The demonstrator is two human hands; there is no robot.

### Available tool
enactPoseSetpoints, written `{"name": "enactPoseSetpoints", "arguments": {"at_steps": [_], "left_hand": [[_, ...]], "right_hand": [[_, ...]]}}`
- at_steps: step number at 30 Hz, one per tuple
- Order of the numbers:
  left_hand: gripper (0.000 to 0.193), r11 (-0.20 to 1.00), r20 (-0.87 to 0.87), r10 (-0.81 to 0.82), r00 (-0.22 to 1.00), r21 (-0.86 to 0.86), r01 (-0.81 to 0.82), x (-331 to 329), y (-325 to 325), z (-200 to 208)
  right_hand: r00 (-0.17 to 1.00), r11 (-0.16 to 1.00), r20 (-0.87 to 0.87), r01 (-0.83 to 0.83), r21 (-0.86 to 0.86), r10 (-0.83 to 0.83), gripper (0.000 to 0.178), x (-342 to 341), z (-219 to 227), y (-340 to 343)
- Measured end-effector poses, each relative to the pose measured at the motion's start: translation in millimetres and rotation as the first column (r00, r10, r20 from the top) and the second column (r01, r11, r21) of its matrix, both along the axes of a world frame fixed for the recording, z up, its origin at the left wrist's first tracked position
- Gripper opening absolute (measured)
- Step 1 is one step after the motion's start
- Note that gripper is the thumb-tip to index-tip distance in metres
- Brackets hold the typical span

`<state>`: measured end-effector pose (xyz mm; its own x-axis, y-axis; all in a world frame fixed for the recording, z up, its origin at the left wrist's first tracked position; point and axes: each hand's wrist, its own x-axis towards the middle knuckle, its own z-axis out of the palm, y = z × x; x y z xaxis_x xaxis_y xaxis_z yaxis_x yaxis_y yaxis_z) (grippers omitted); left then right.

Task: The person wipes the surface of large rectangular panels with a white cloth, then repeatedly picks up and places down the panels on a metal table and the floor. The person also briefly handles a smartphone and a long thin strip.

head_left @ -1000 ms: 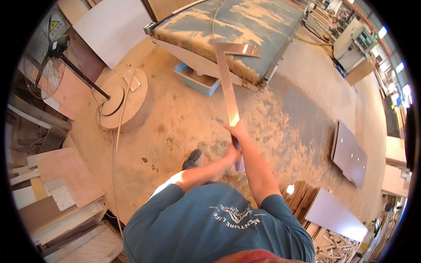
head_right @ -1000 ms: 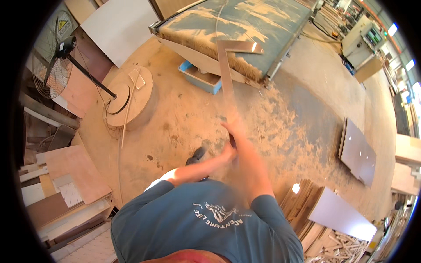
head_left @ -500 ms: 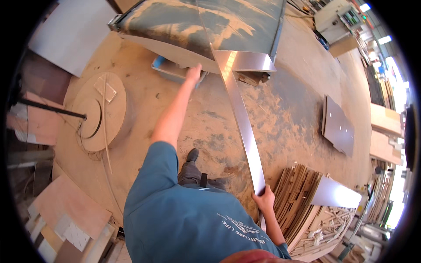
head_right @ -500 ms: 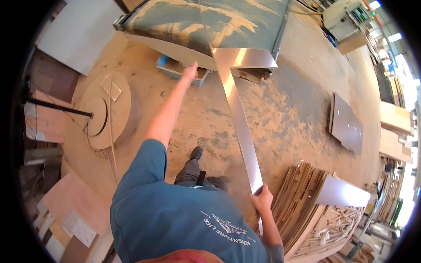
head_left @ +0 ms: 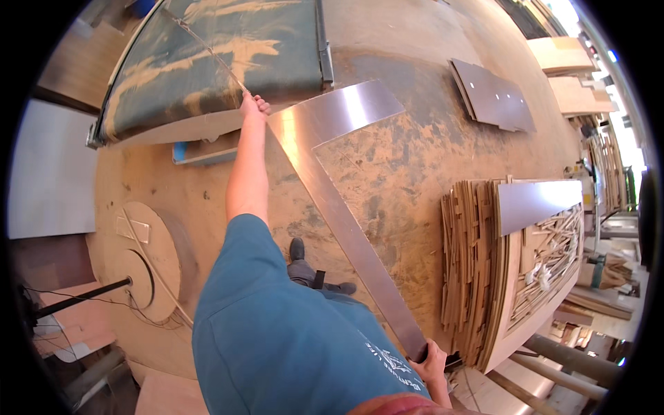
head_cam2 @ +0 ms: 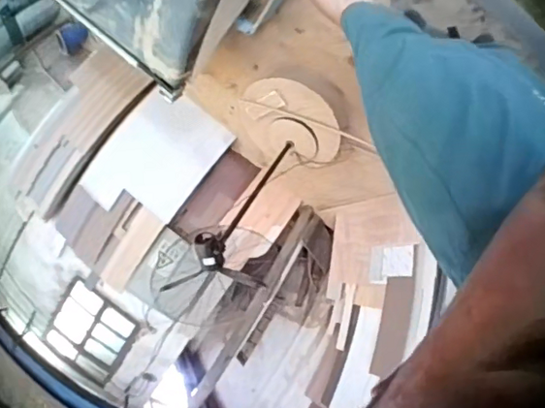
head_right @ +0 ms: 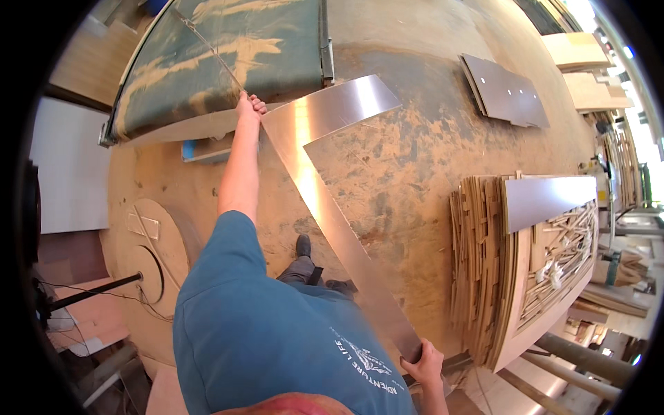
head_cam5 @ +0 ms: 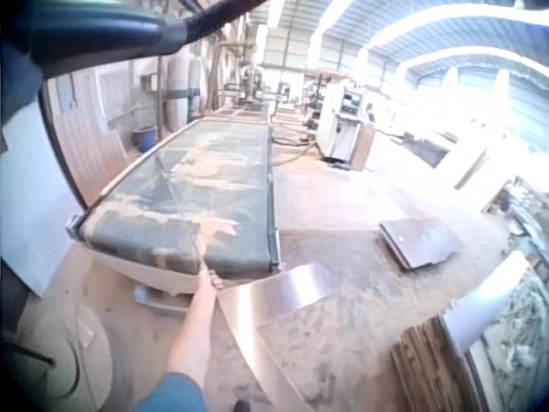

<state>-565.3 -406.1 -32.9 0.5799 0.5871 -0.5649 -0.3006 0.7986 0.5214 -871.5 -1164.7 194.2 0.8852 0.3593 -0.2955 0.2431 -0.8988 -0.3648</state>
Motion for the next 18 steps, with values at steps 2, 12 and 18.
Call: {"name": "enactPoseSetpoints", "arguments": {"at_steps": [2, 12, 18], "left_hand": [[0.054, 0.993, -0.067, 0.113, 0.991, 0.05, -0.11, 26, -36, 33], [0.073, 0.892, -0.384, 0.398, 0.833, 0.372, -0.255, 135, -263, 137], [0.067, 0.787, -0.276, 0.439, 0.855, 0.578, -0.218, 153, -368, 199]], "right_hand": [[0.999, 0.997, 0.012, 0.045, 0.06, -0.046, 0.061, -26, -10, -7], [0.926, 0.947, 0.199, 0.314, 0.062, -0.32, 0.057, -121, -47, -91], [0.799, 0.815, 0.161, 0.573, 0.089, -0.58, 0.06, -214, -91, -154]]}}
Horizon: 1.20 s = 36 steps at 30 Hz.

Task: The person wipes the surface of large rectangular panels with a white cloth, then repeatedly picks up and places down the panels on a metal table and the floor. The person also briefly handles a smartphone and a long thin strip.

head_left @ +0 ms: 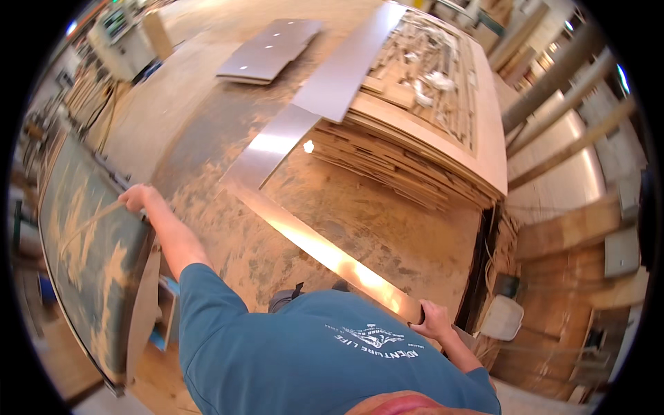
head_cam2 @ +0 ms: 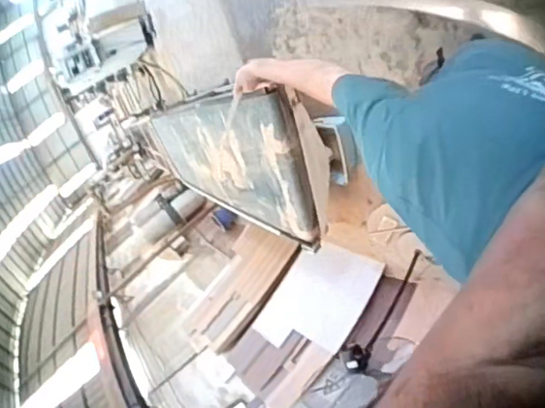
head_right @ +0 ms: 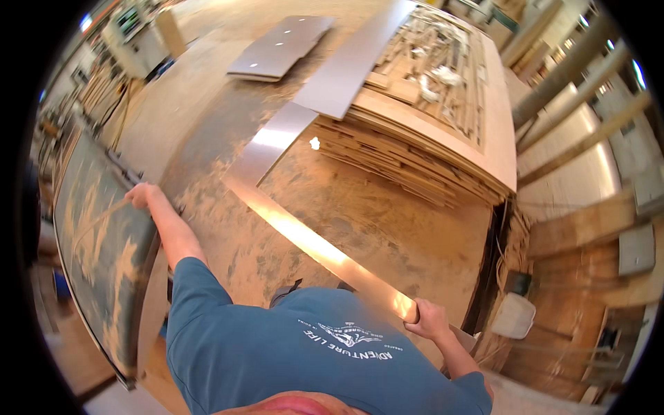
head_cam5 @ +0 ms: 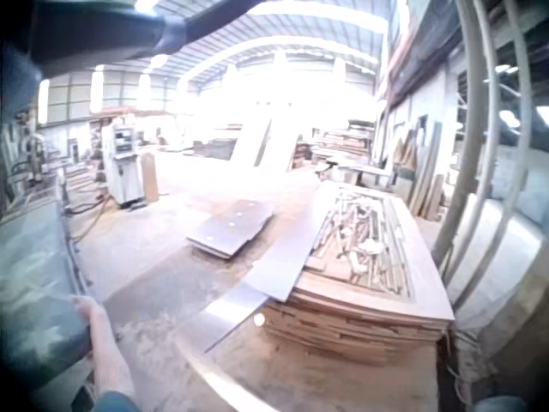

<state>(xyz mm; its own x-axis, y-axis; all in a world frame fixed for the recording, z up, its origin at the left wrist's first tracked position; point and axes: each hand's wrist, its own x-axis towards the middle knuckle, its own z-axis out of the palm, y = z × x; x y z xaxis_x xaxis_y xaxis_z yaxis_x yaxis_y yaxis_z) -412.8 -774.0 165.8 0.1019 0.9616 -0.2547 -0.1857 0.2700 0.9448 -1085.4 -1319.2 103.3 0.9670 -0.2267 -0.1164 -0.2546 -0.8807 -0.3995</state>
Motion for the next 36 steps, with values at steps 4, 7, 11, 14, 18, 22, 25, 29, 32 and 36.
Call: {"name": "enactPoseSetpoints", "arguments": {"at_steps": [4, 7, 11, 14, 18, 22, 25, 29, 32, 36], "left_hand": [[0.058, 0.975, 0.178, -0.221, 0.959, 0.058, 0.214, -29, -109, 25], [0.06, 0.983, 0.181, -0.185, 0.966, 0.03, 0.182, -12, -140, 18], [0.061, 0.97, 0.174, -0.241, 0.955, 0.05, 0.236, -14, -189, 31], [0.049, 0.941, 0.278, -0.337, 0.899, 0.061, 0.334, -20, -202, 35], [0.059, 0.967, 0.251, -0.247, 0.936, -0.005, 0.256, 18, -153, -16], [0.067, 0.658, -0.114, -0.048, 0.992, 0.744, 0.117, 10, -103, -65], [0.066, 0.832, -0.07, -0.196, 0.978, 0.517, 0.203, -26, -117, -30], [0.06, 0.909, -0.084, -0.277, 0.957, 0.3, 0.29, -65, -153, -21], [0.054, 0.848, -0.222, -0.013, 0.975, 0.515, 0.129, -89, -107, -82], [0.036, 0.833, -0.586, 0.1, 0.804, 0.491, 0.254, -202, -119, -131]], "right_hand": [[0.976, 0.976, 0.038, 0.212, 0.053, -0.214, 0.059, -40, -18, -11], [0.929, 0.926, 0.032, 0.364, 0.101, -0.369, 0.06, -53, -18, -14], [0.796, 0.789, -0.029, 0.604, 0.115, -0.605, 0.061, -41, -17, -20], [0.695, 0.683, -0.048, 0.715, 0.148, -0.717, 0.058, -5, -26, -53], [0.614, 0.605, -0.033, 0.784, 0.141, -0.788, 0.053, 65, -31, -109], [0.546, 0.576, 0.185, 0.793, 0.2, -0.817, 0.049, 138, -51, -167], [0.504, 0.544, 0.217, 0.813, 0.209, -0.836, 0.046, 199, -53, -209], [0.459, 0.499, 0.196, 0.797, 0.34, -0.867, 0.043, 294, -57, -295], [0.505, 0.555, 0.256, 0.809, 0.194, -0.825, 0.048, 393, -53, -367], [0.558, 0.592, 0.23, 0.796, 0.122, -0.798, 0.066, 542, -61, -478]]}}
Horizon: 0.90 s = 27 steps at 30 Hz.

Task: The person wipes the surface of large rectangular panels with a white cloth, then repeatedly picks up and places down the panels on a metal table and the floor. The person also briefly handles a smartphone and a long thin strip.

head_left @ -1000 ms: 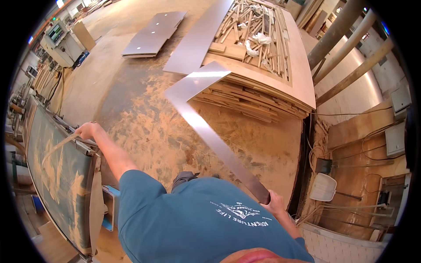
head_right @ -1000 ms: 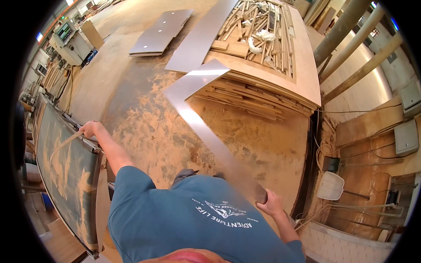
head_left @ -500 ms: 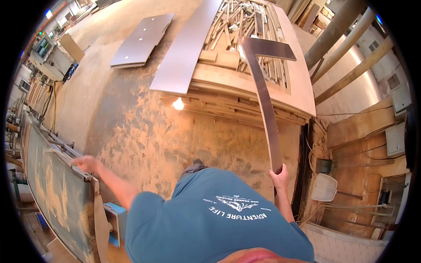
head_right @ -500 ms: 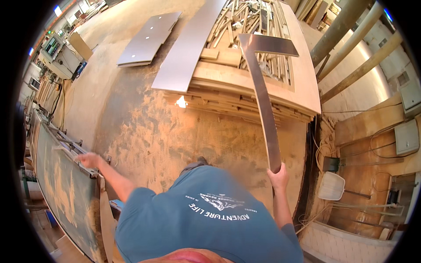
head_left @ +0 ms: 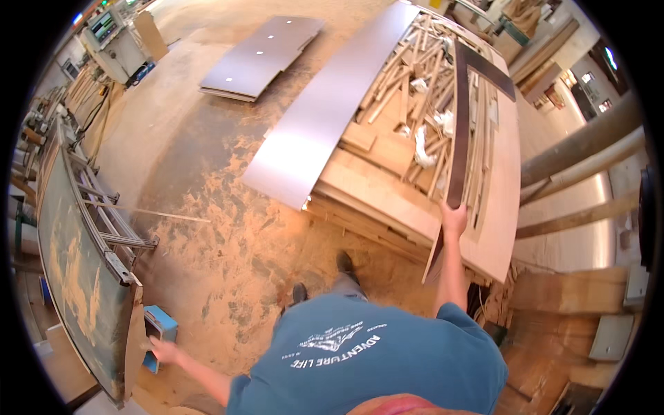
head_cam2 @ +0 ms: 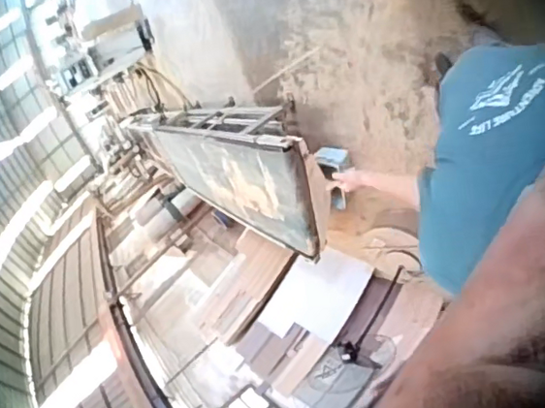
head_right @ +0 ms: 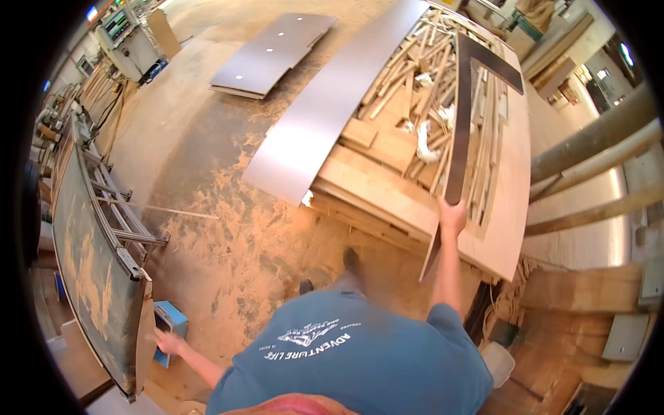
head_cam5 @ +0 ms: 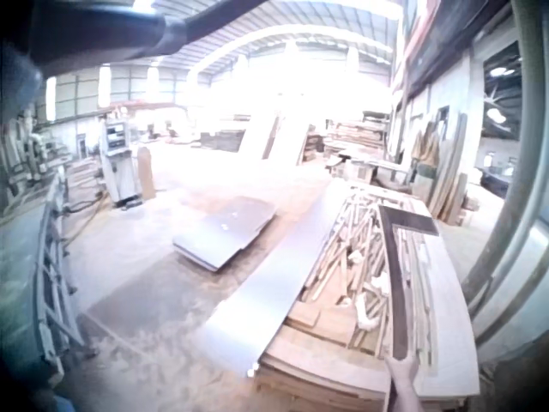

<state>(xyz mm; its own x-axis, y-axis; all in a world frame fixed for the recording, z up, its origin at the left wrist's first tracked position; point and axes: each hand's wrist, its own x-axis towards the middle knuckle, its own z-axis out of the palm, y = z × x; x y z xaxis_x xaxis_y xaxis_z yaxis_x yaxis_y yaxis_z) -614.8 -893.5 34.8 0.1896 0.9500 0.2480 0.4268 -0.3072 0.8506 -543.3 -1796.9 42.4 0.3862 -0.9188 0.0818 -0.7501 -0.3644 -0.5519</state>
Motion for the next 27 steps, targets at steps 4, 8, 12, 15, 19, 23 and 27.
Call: {"name": "enactPoseSetpoints", "arguments": {"at_steps": [4, 8, 12, 15, 19, 23, 27], "left_hand": [[0.031, 0.871, -0.551, 0.114, 0.826, 0.455, 0.184, -34, -31, -56], [0.044, 0.97, -0.375, 0.195, 0.906, 0.211, -0.122, -81, -85, -22], [0.04, 0.97, -0.292, 0.07, 0.954, -0.205, -0.133, -91, -145, -43], [0.04, 0.885, -0.308, 0.048, 0.95, -0.428, -0.183, -140, -169, -74], [0.036, 0.638, -0.258, 0.345, 0.903, -0.641, -0.427, -200, -188, -120], [0.032, 0.397, -0.394, 0.3, 0.869, -0.776, -0.489, -217, -189, -151], [0.028, 0.43, -0.489, -0.114, 0.865, -0.809, -0.4, -166, -132, -174]], "right_hand": [[0.993, 0.987, 0.029, -0.111, -0.112, 0.115, 0.093, 166, 29, -252], [0.923, 0.86, -0.208, -0.378, -0.344, 0.323, 0.101, 393, 106, -173], [0.125, 0.162, 0.341, -0.983, -0.083, 0.932, 0.041, 410, 113, 119], [-0.251, -0.423, 0.468, -0.852, 0.308, 0.847, 0.033, 294, 74, 320], [-0.956, -0.946, 0.155, -0.208, 0.249, 0.251, 0.049, 160, 39, 444], [-0.908, -0.867, 0.391, 0.07, 0.493, 0.149, 0.049, 153, 4, 509], [-0.92, -0.827, 0.153, -0.239, 0.51, 0.36, 0.051, 230, -35, 574]]}}
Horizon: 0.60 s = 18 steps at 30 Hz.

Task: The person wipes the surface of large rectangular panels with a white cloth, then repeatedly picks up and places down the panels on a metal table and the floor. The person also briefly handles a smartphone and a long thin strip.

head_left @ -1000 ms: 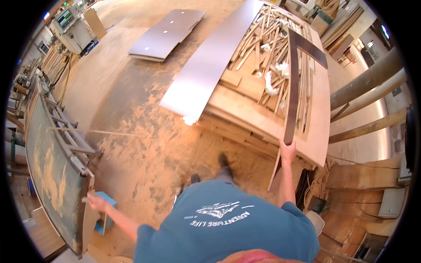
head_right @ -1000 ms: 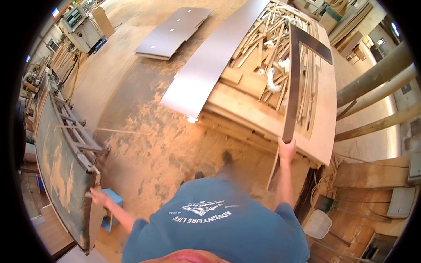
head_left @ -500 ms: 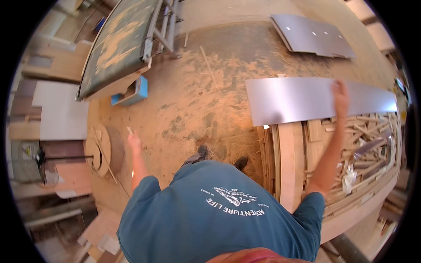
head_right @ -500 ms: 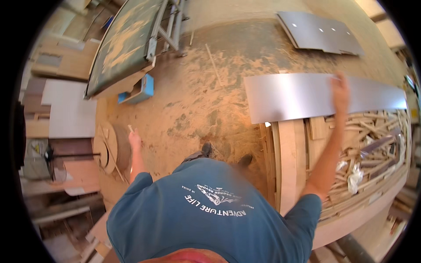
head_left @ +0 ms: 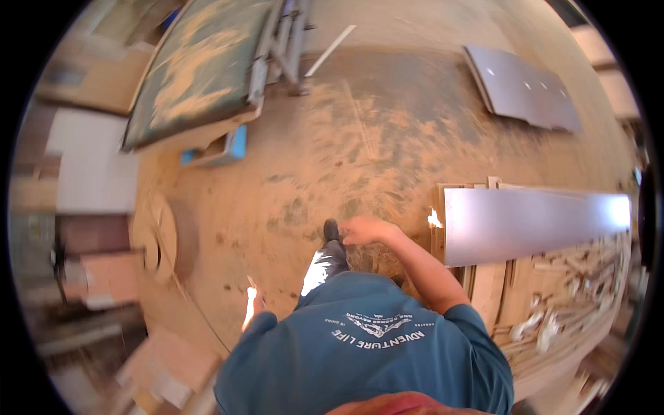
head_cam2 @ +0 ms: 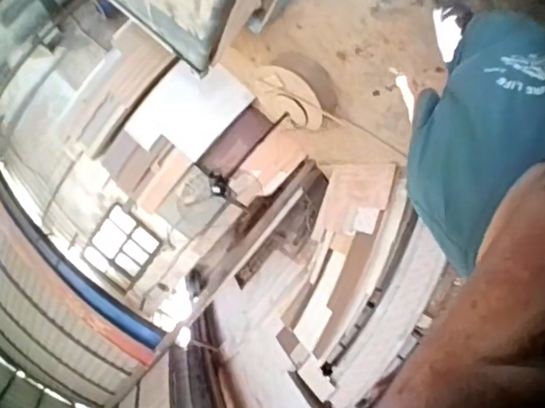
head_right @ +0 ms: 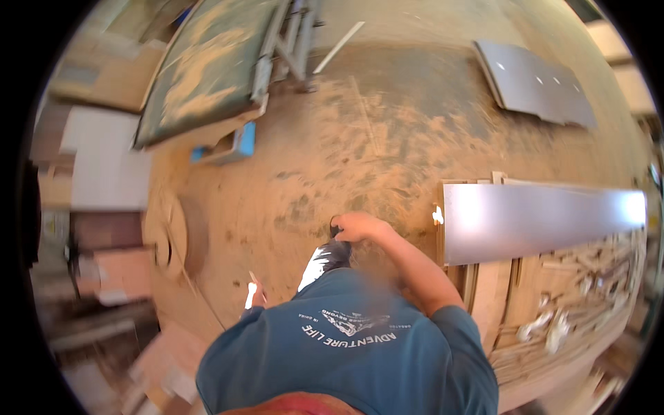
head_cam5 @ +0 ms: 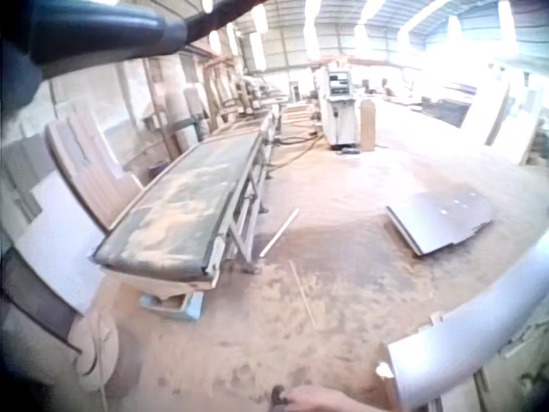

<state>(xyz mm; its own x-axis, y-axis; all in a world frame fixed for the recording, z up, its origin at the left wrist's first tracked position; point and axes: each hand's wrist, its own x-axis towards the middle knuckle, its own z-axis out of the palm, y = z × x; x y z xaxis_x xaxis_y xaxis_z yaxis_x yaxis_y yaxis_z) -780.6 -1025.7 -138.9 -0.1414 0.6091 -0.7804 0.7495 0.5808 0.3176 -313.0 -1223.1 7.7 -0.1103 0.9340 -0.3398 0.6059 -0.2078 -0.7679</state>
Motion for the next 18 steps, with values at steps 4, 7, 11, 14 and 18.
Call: {"name": "enactPoseSetpoints", "arguments": {"at_steps": [4, 7, 11, 14, 18], "left_hand": [[0.025, 0.943, 0.091, -0.257, 0.962, -0.194, 0.27, 63, 29, -53], [0.022, 0.883, 0.087, -0.411, 0.907, -0.209, 0.42, 137, 99, -50], [0.019, 0.772, 0.139, -0.613, 0.777, -0.1, 0.627, 281, 201, -49], [0.021, 0.697, 0.197, -0.71, 0.676, 0.059, 0.714, 404, 255, -54], [0.019, 0.801, 0.363, -0.585, 0.725, 0.12, 0.587, 506, 308, -35]], "right_hand": [[0.898, 0.911, 0.232, 0.403, -0.093, -0.374, 0.047, 64, -36, 26], [0.901, 0.899, 0.24, 0.405, -0.169, -0.361, 0.046, 86, -30, 59], [0.843, 0.832, 0.134, 0.536, -0.141, -0.52, 0.043, 116, -56, 75], [0.843, 0.82, 0.117, 0.538, -0.196, -0.525, 0.037, 164, -69, 96], [0.791, 0.777, 0.039, 0.608, -0.162, -0.61, 0.025, 231, -116, 149]]}}
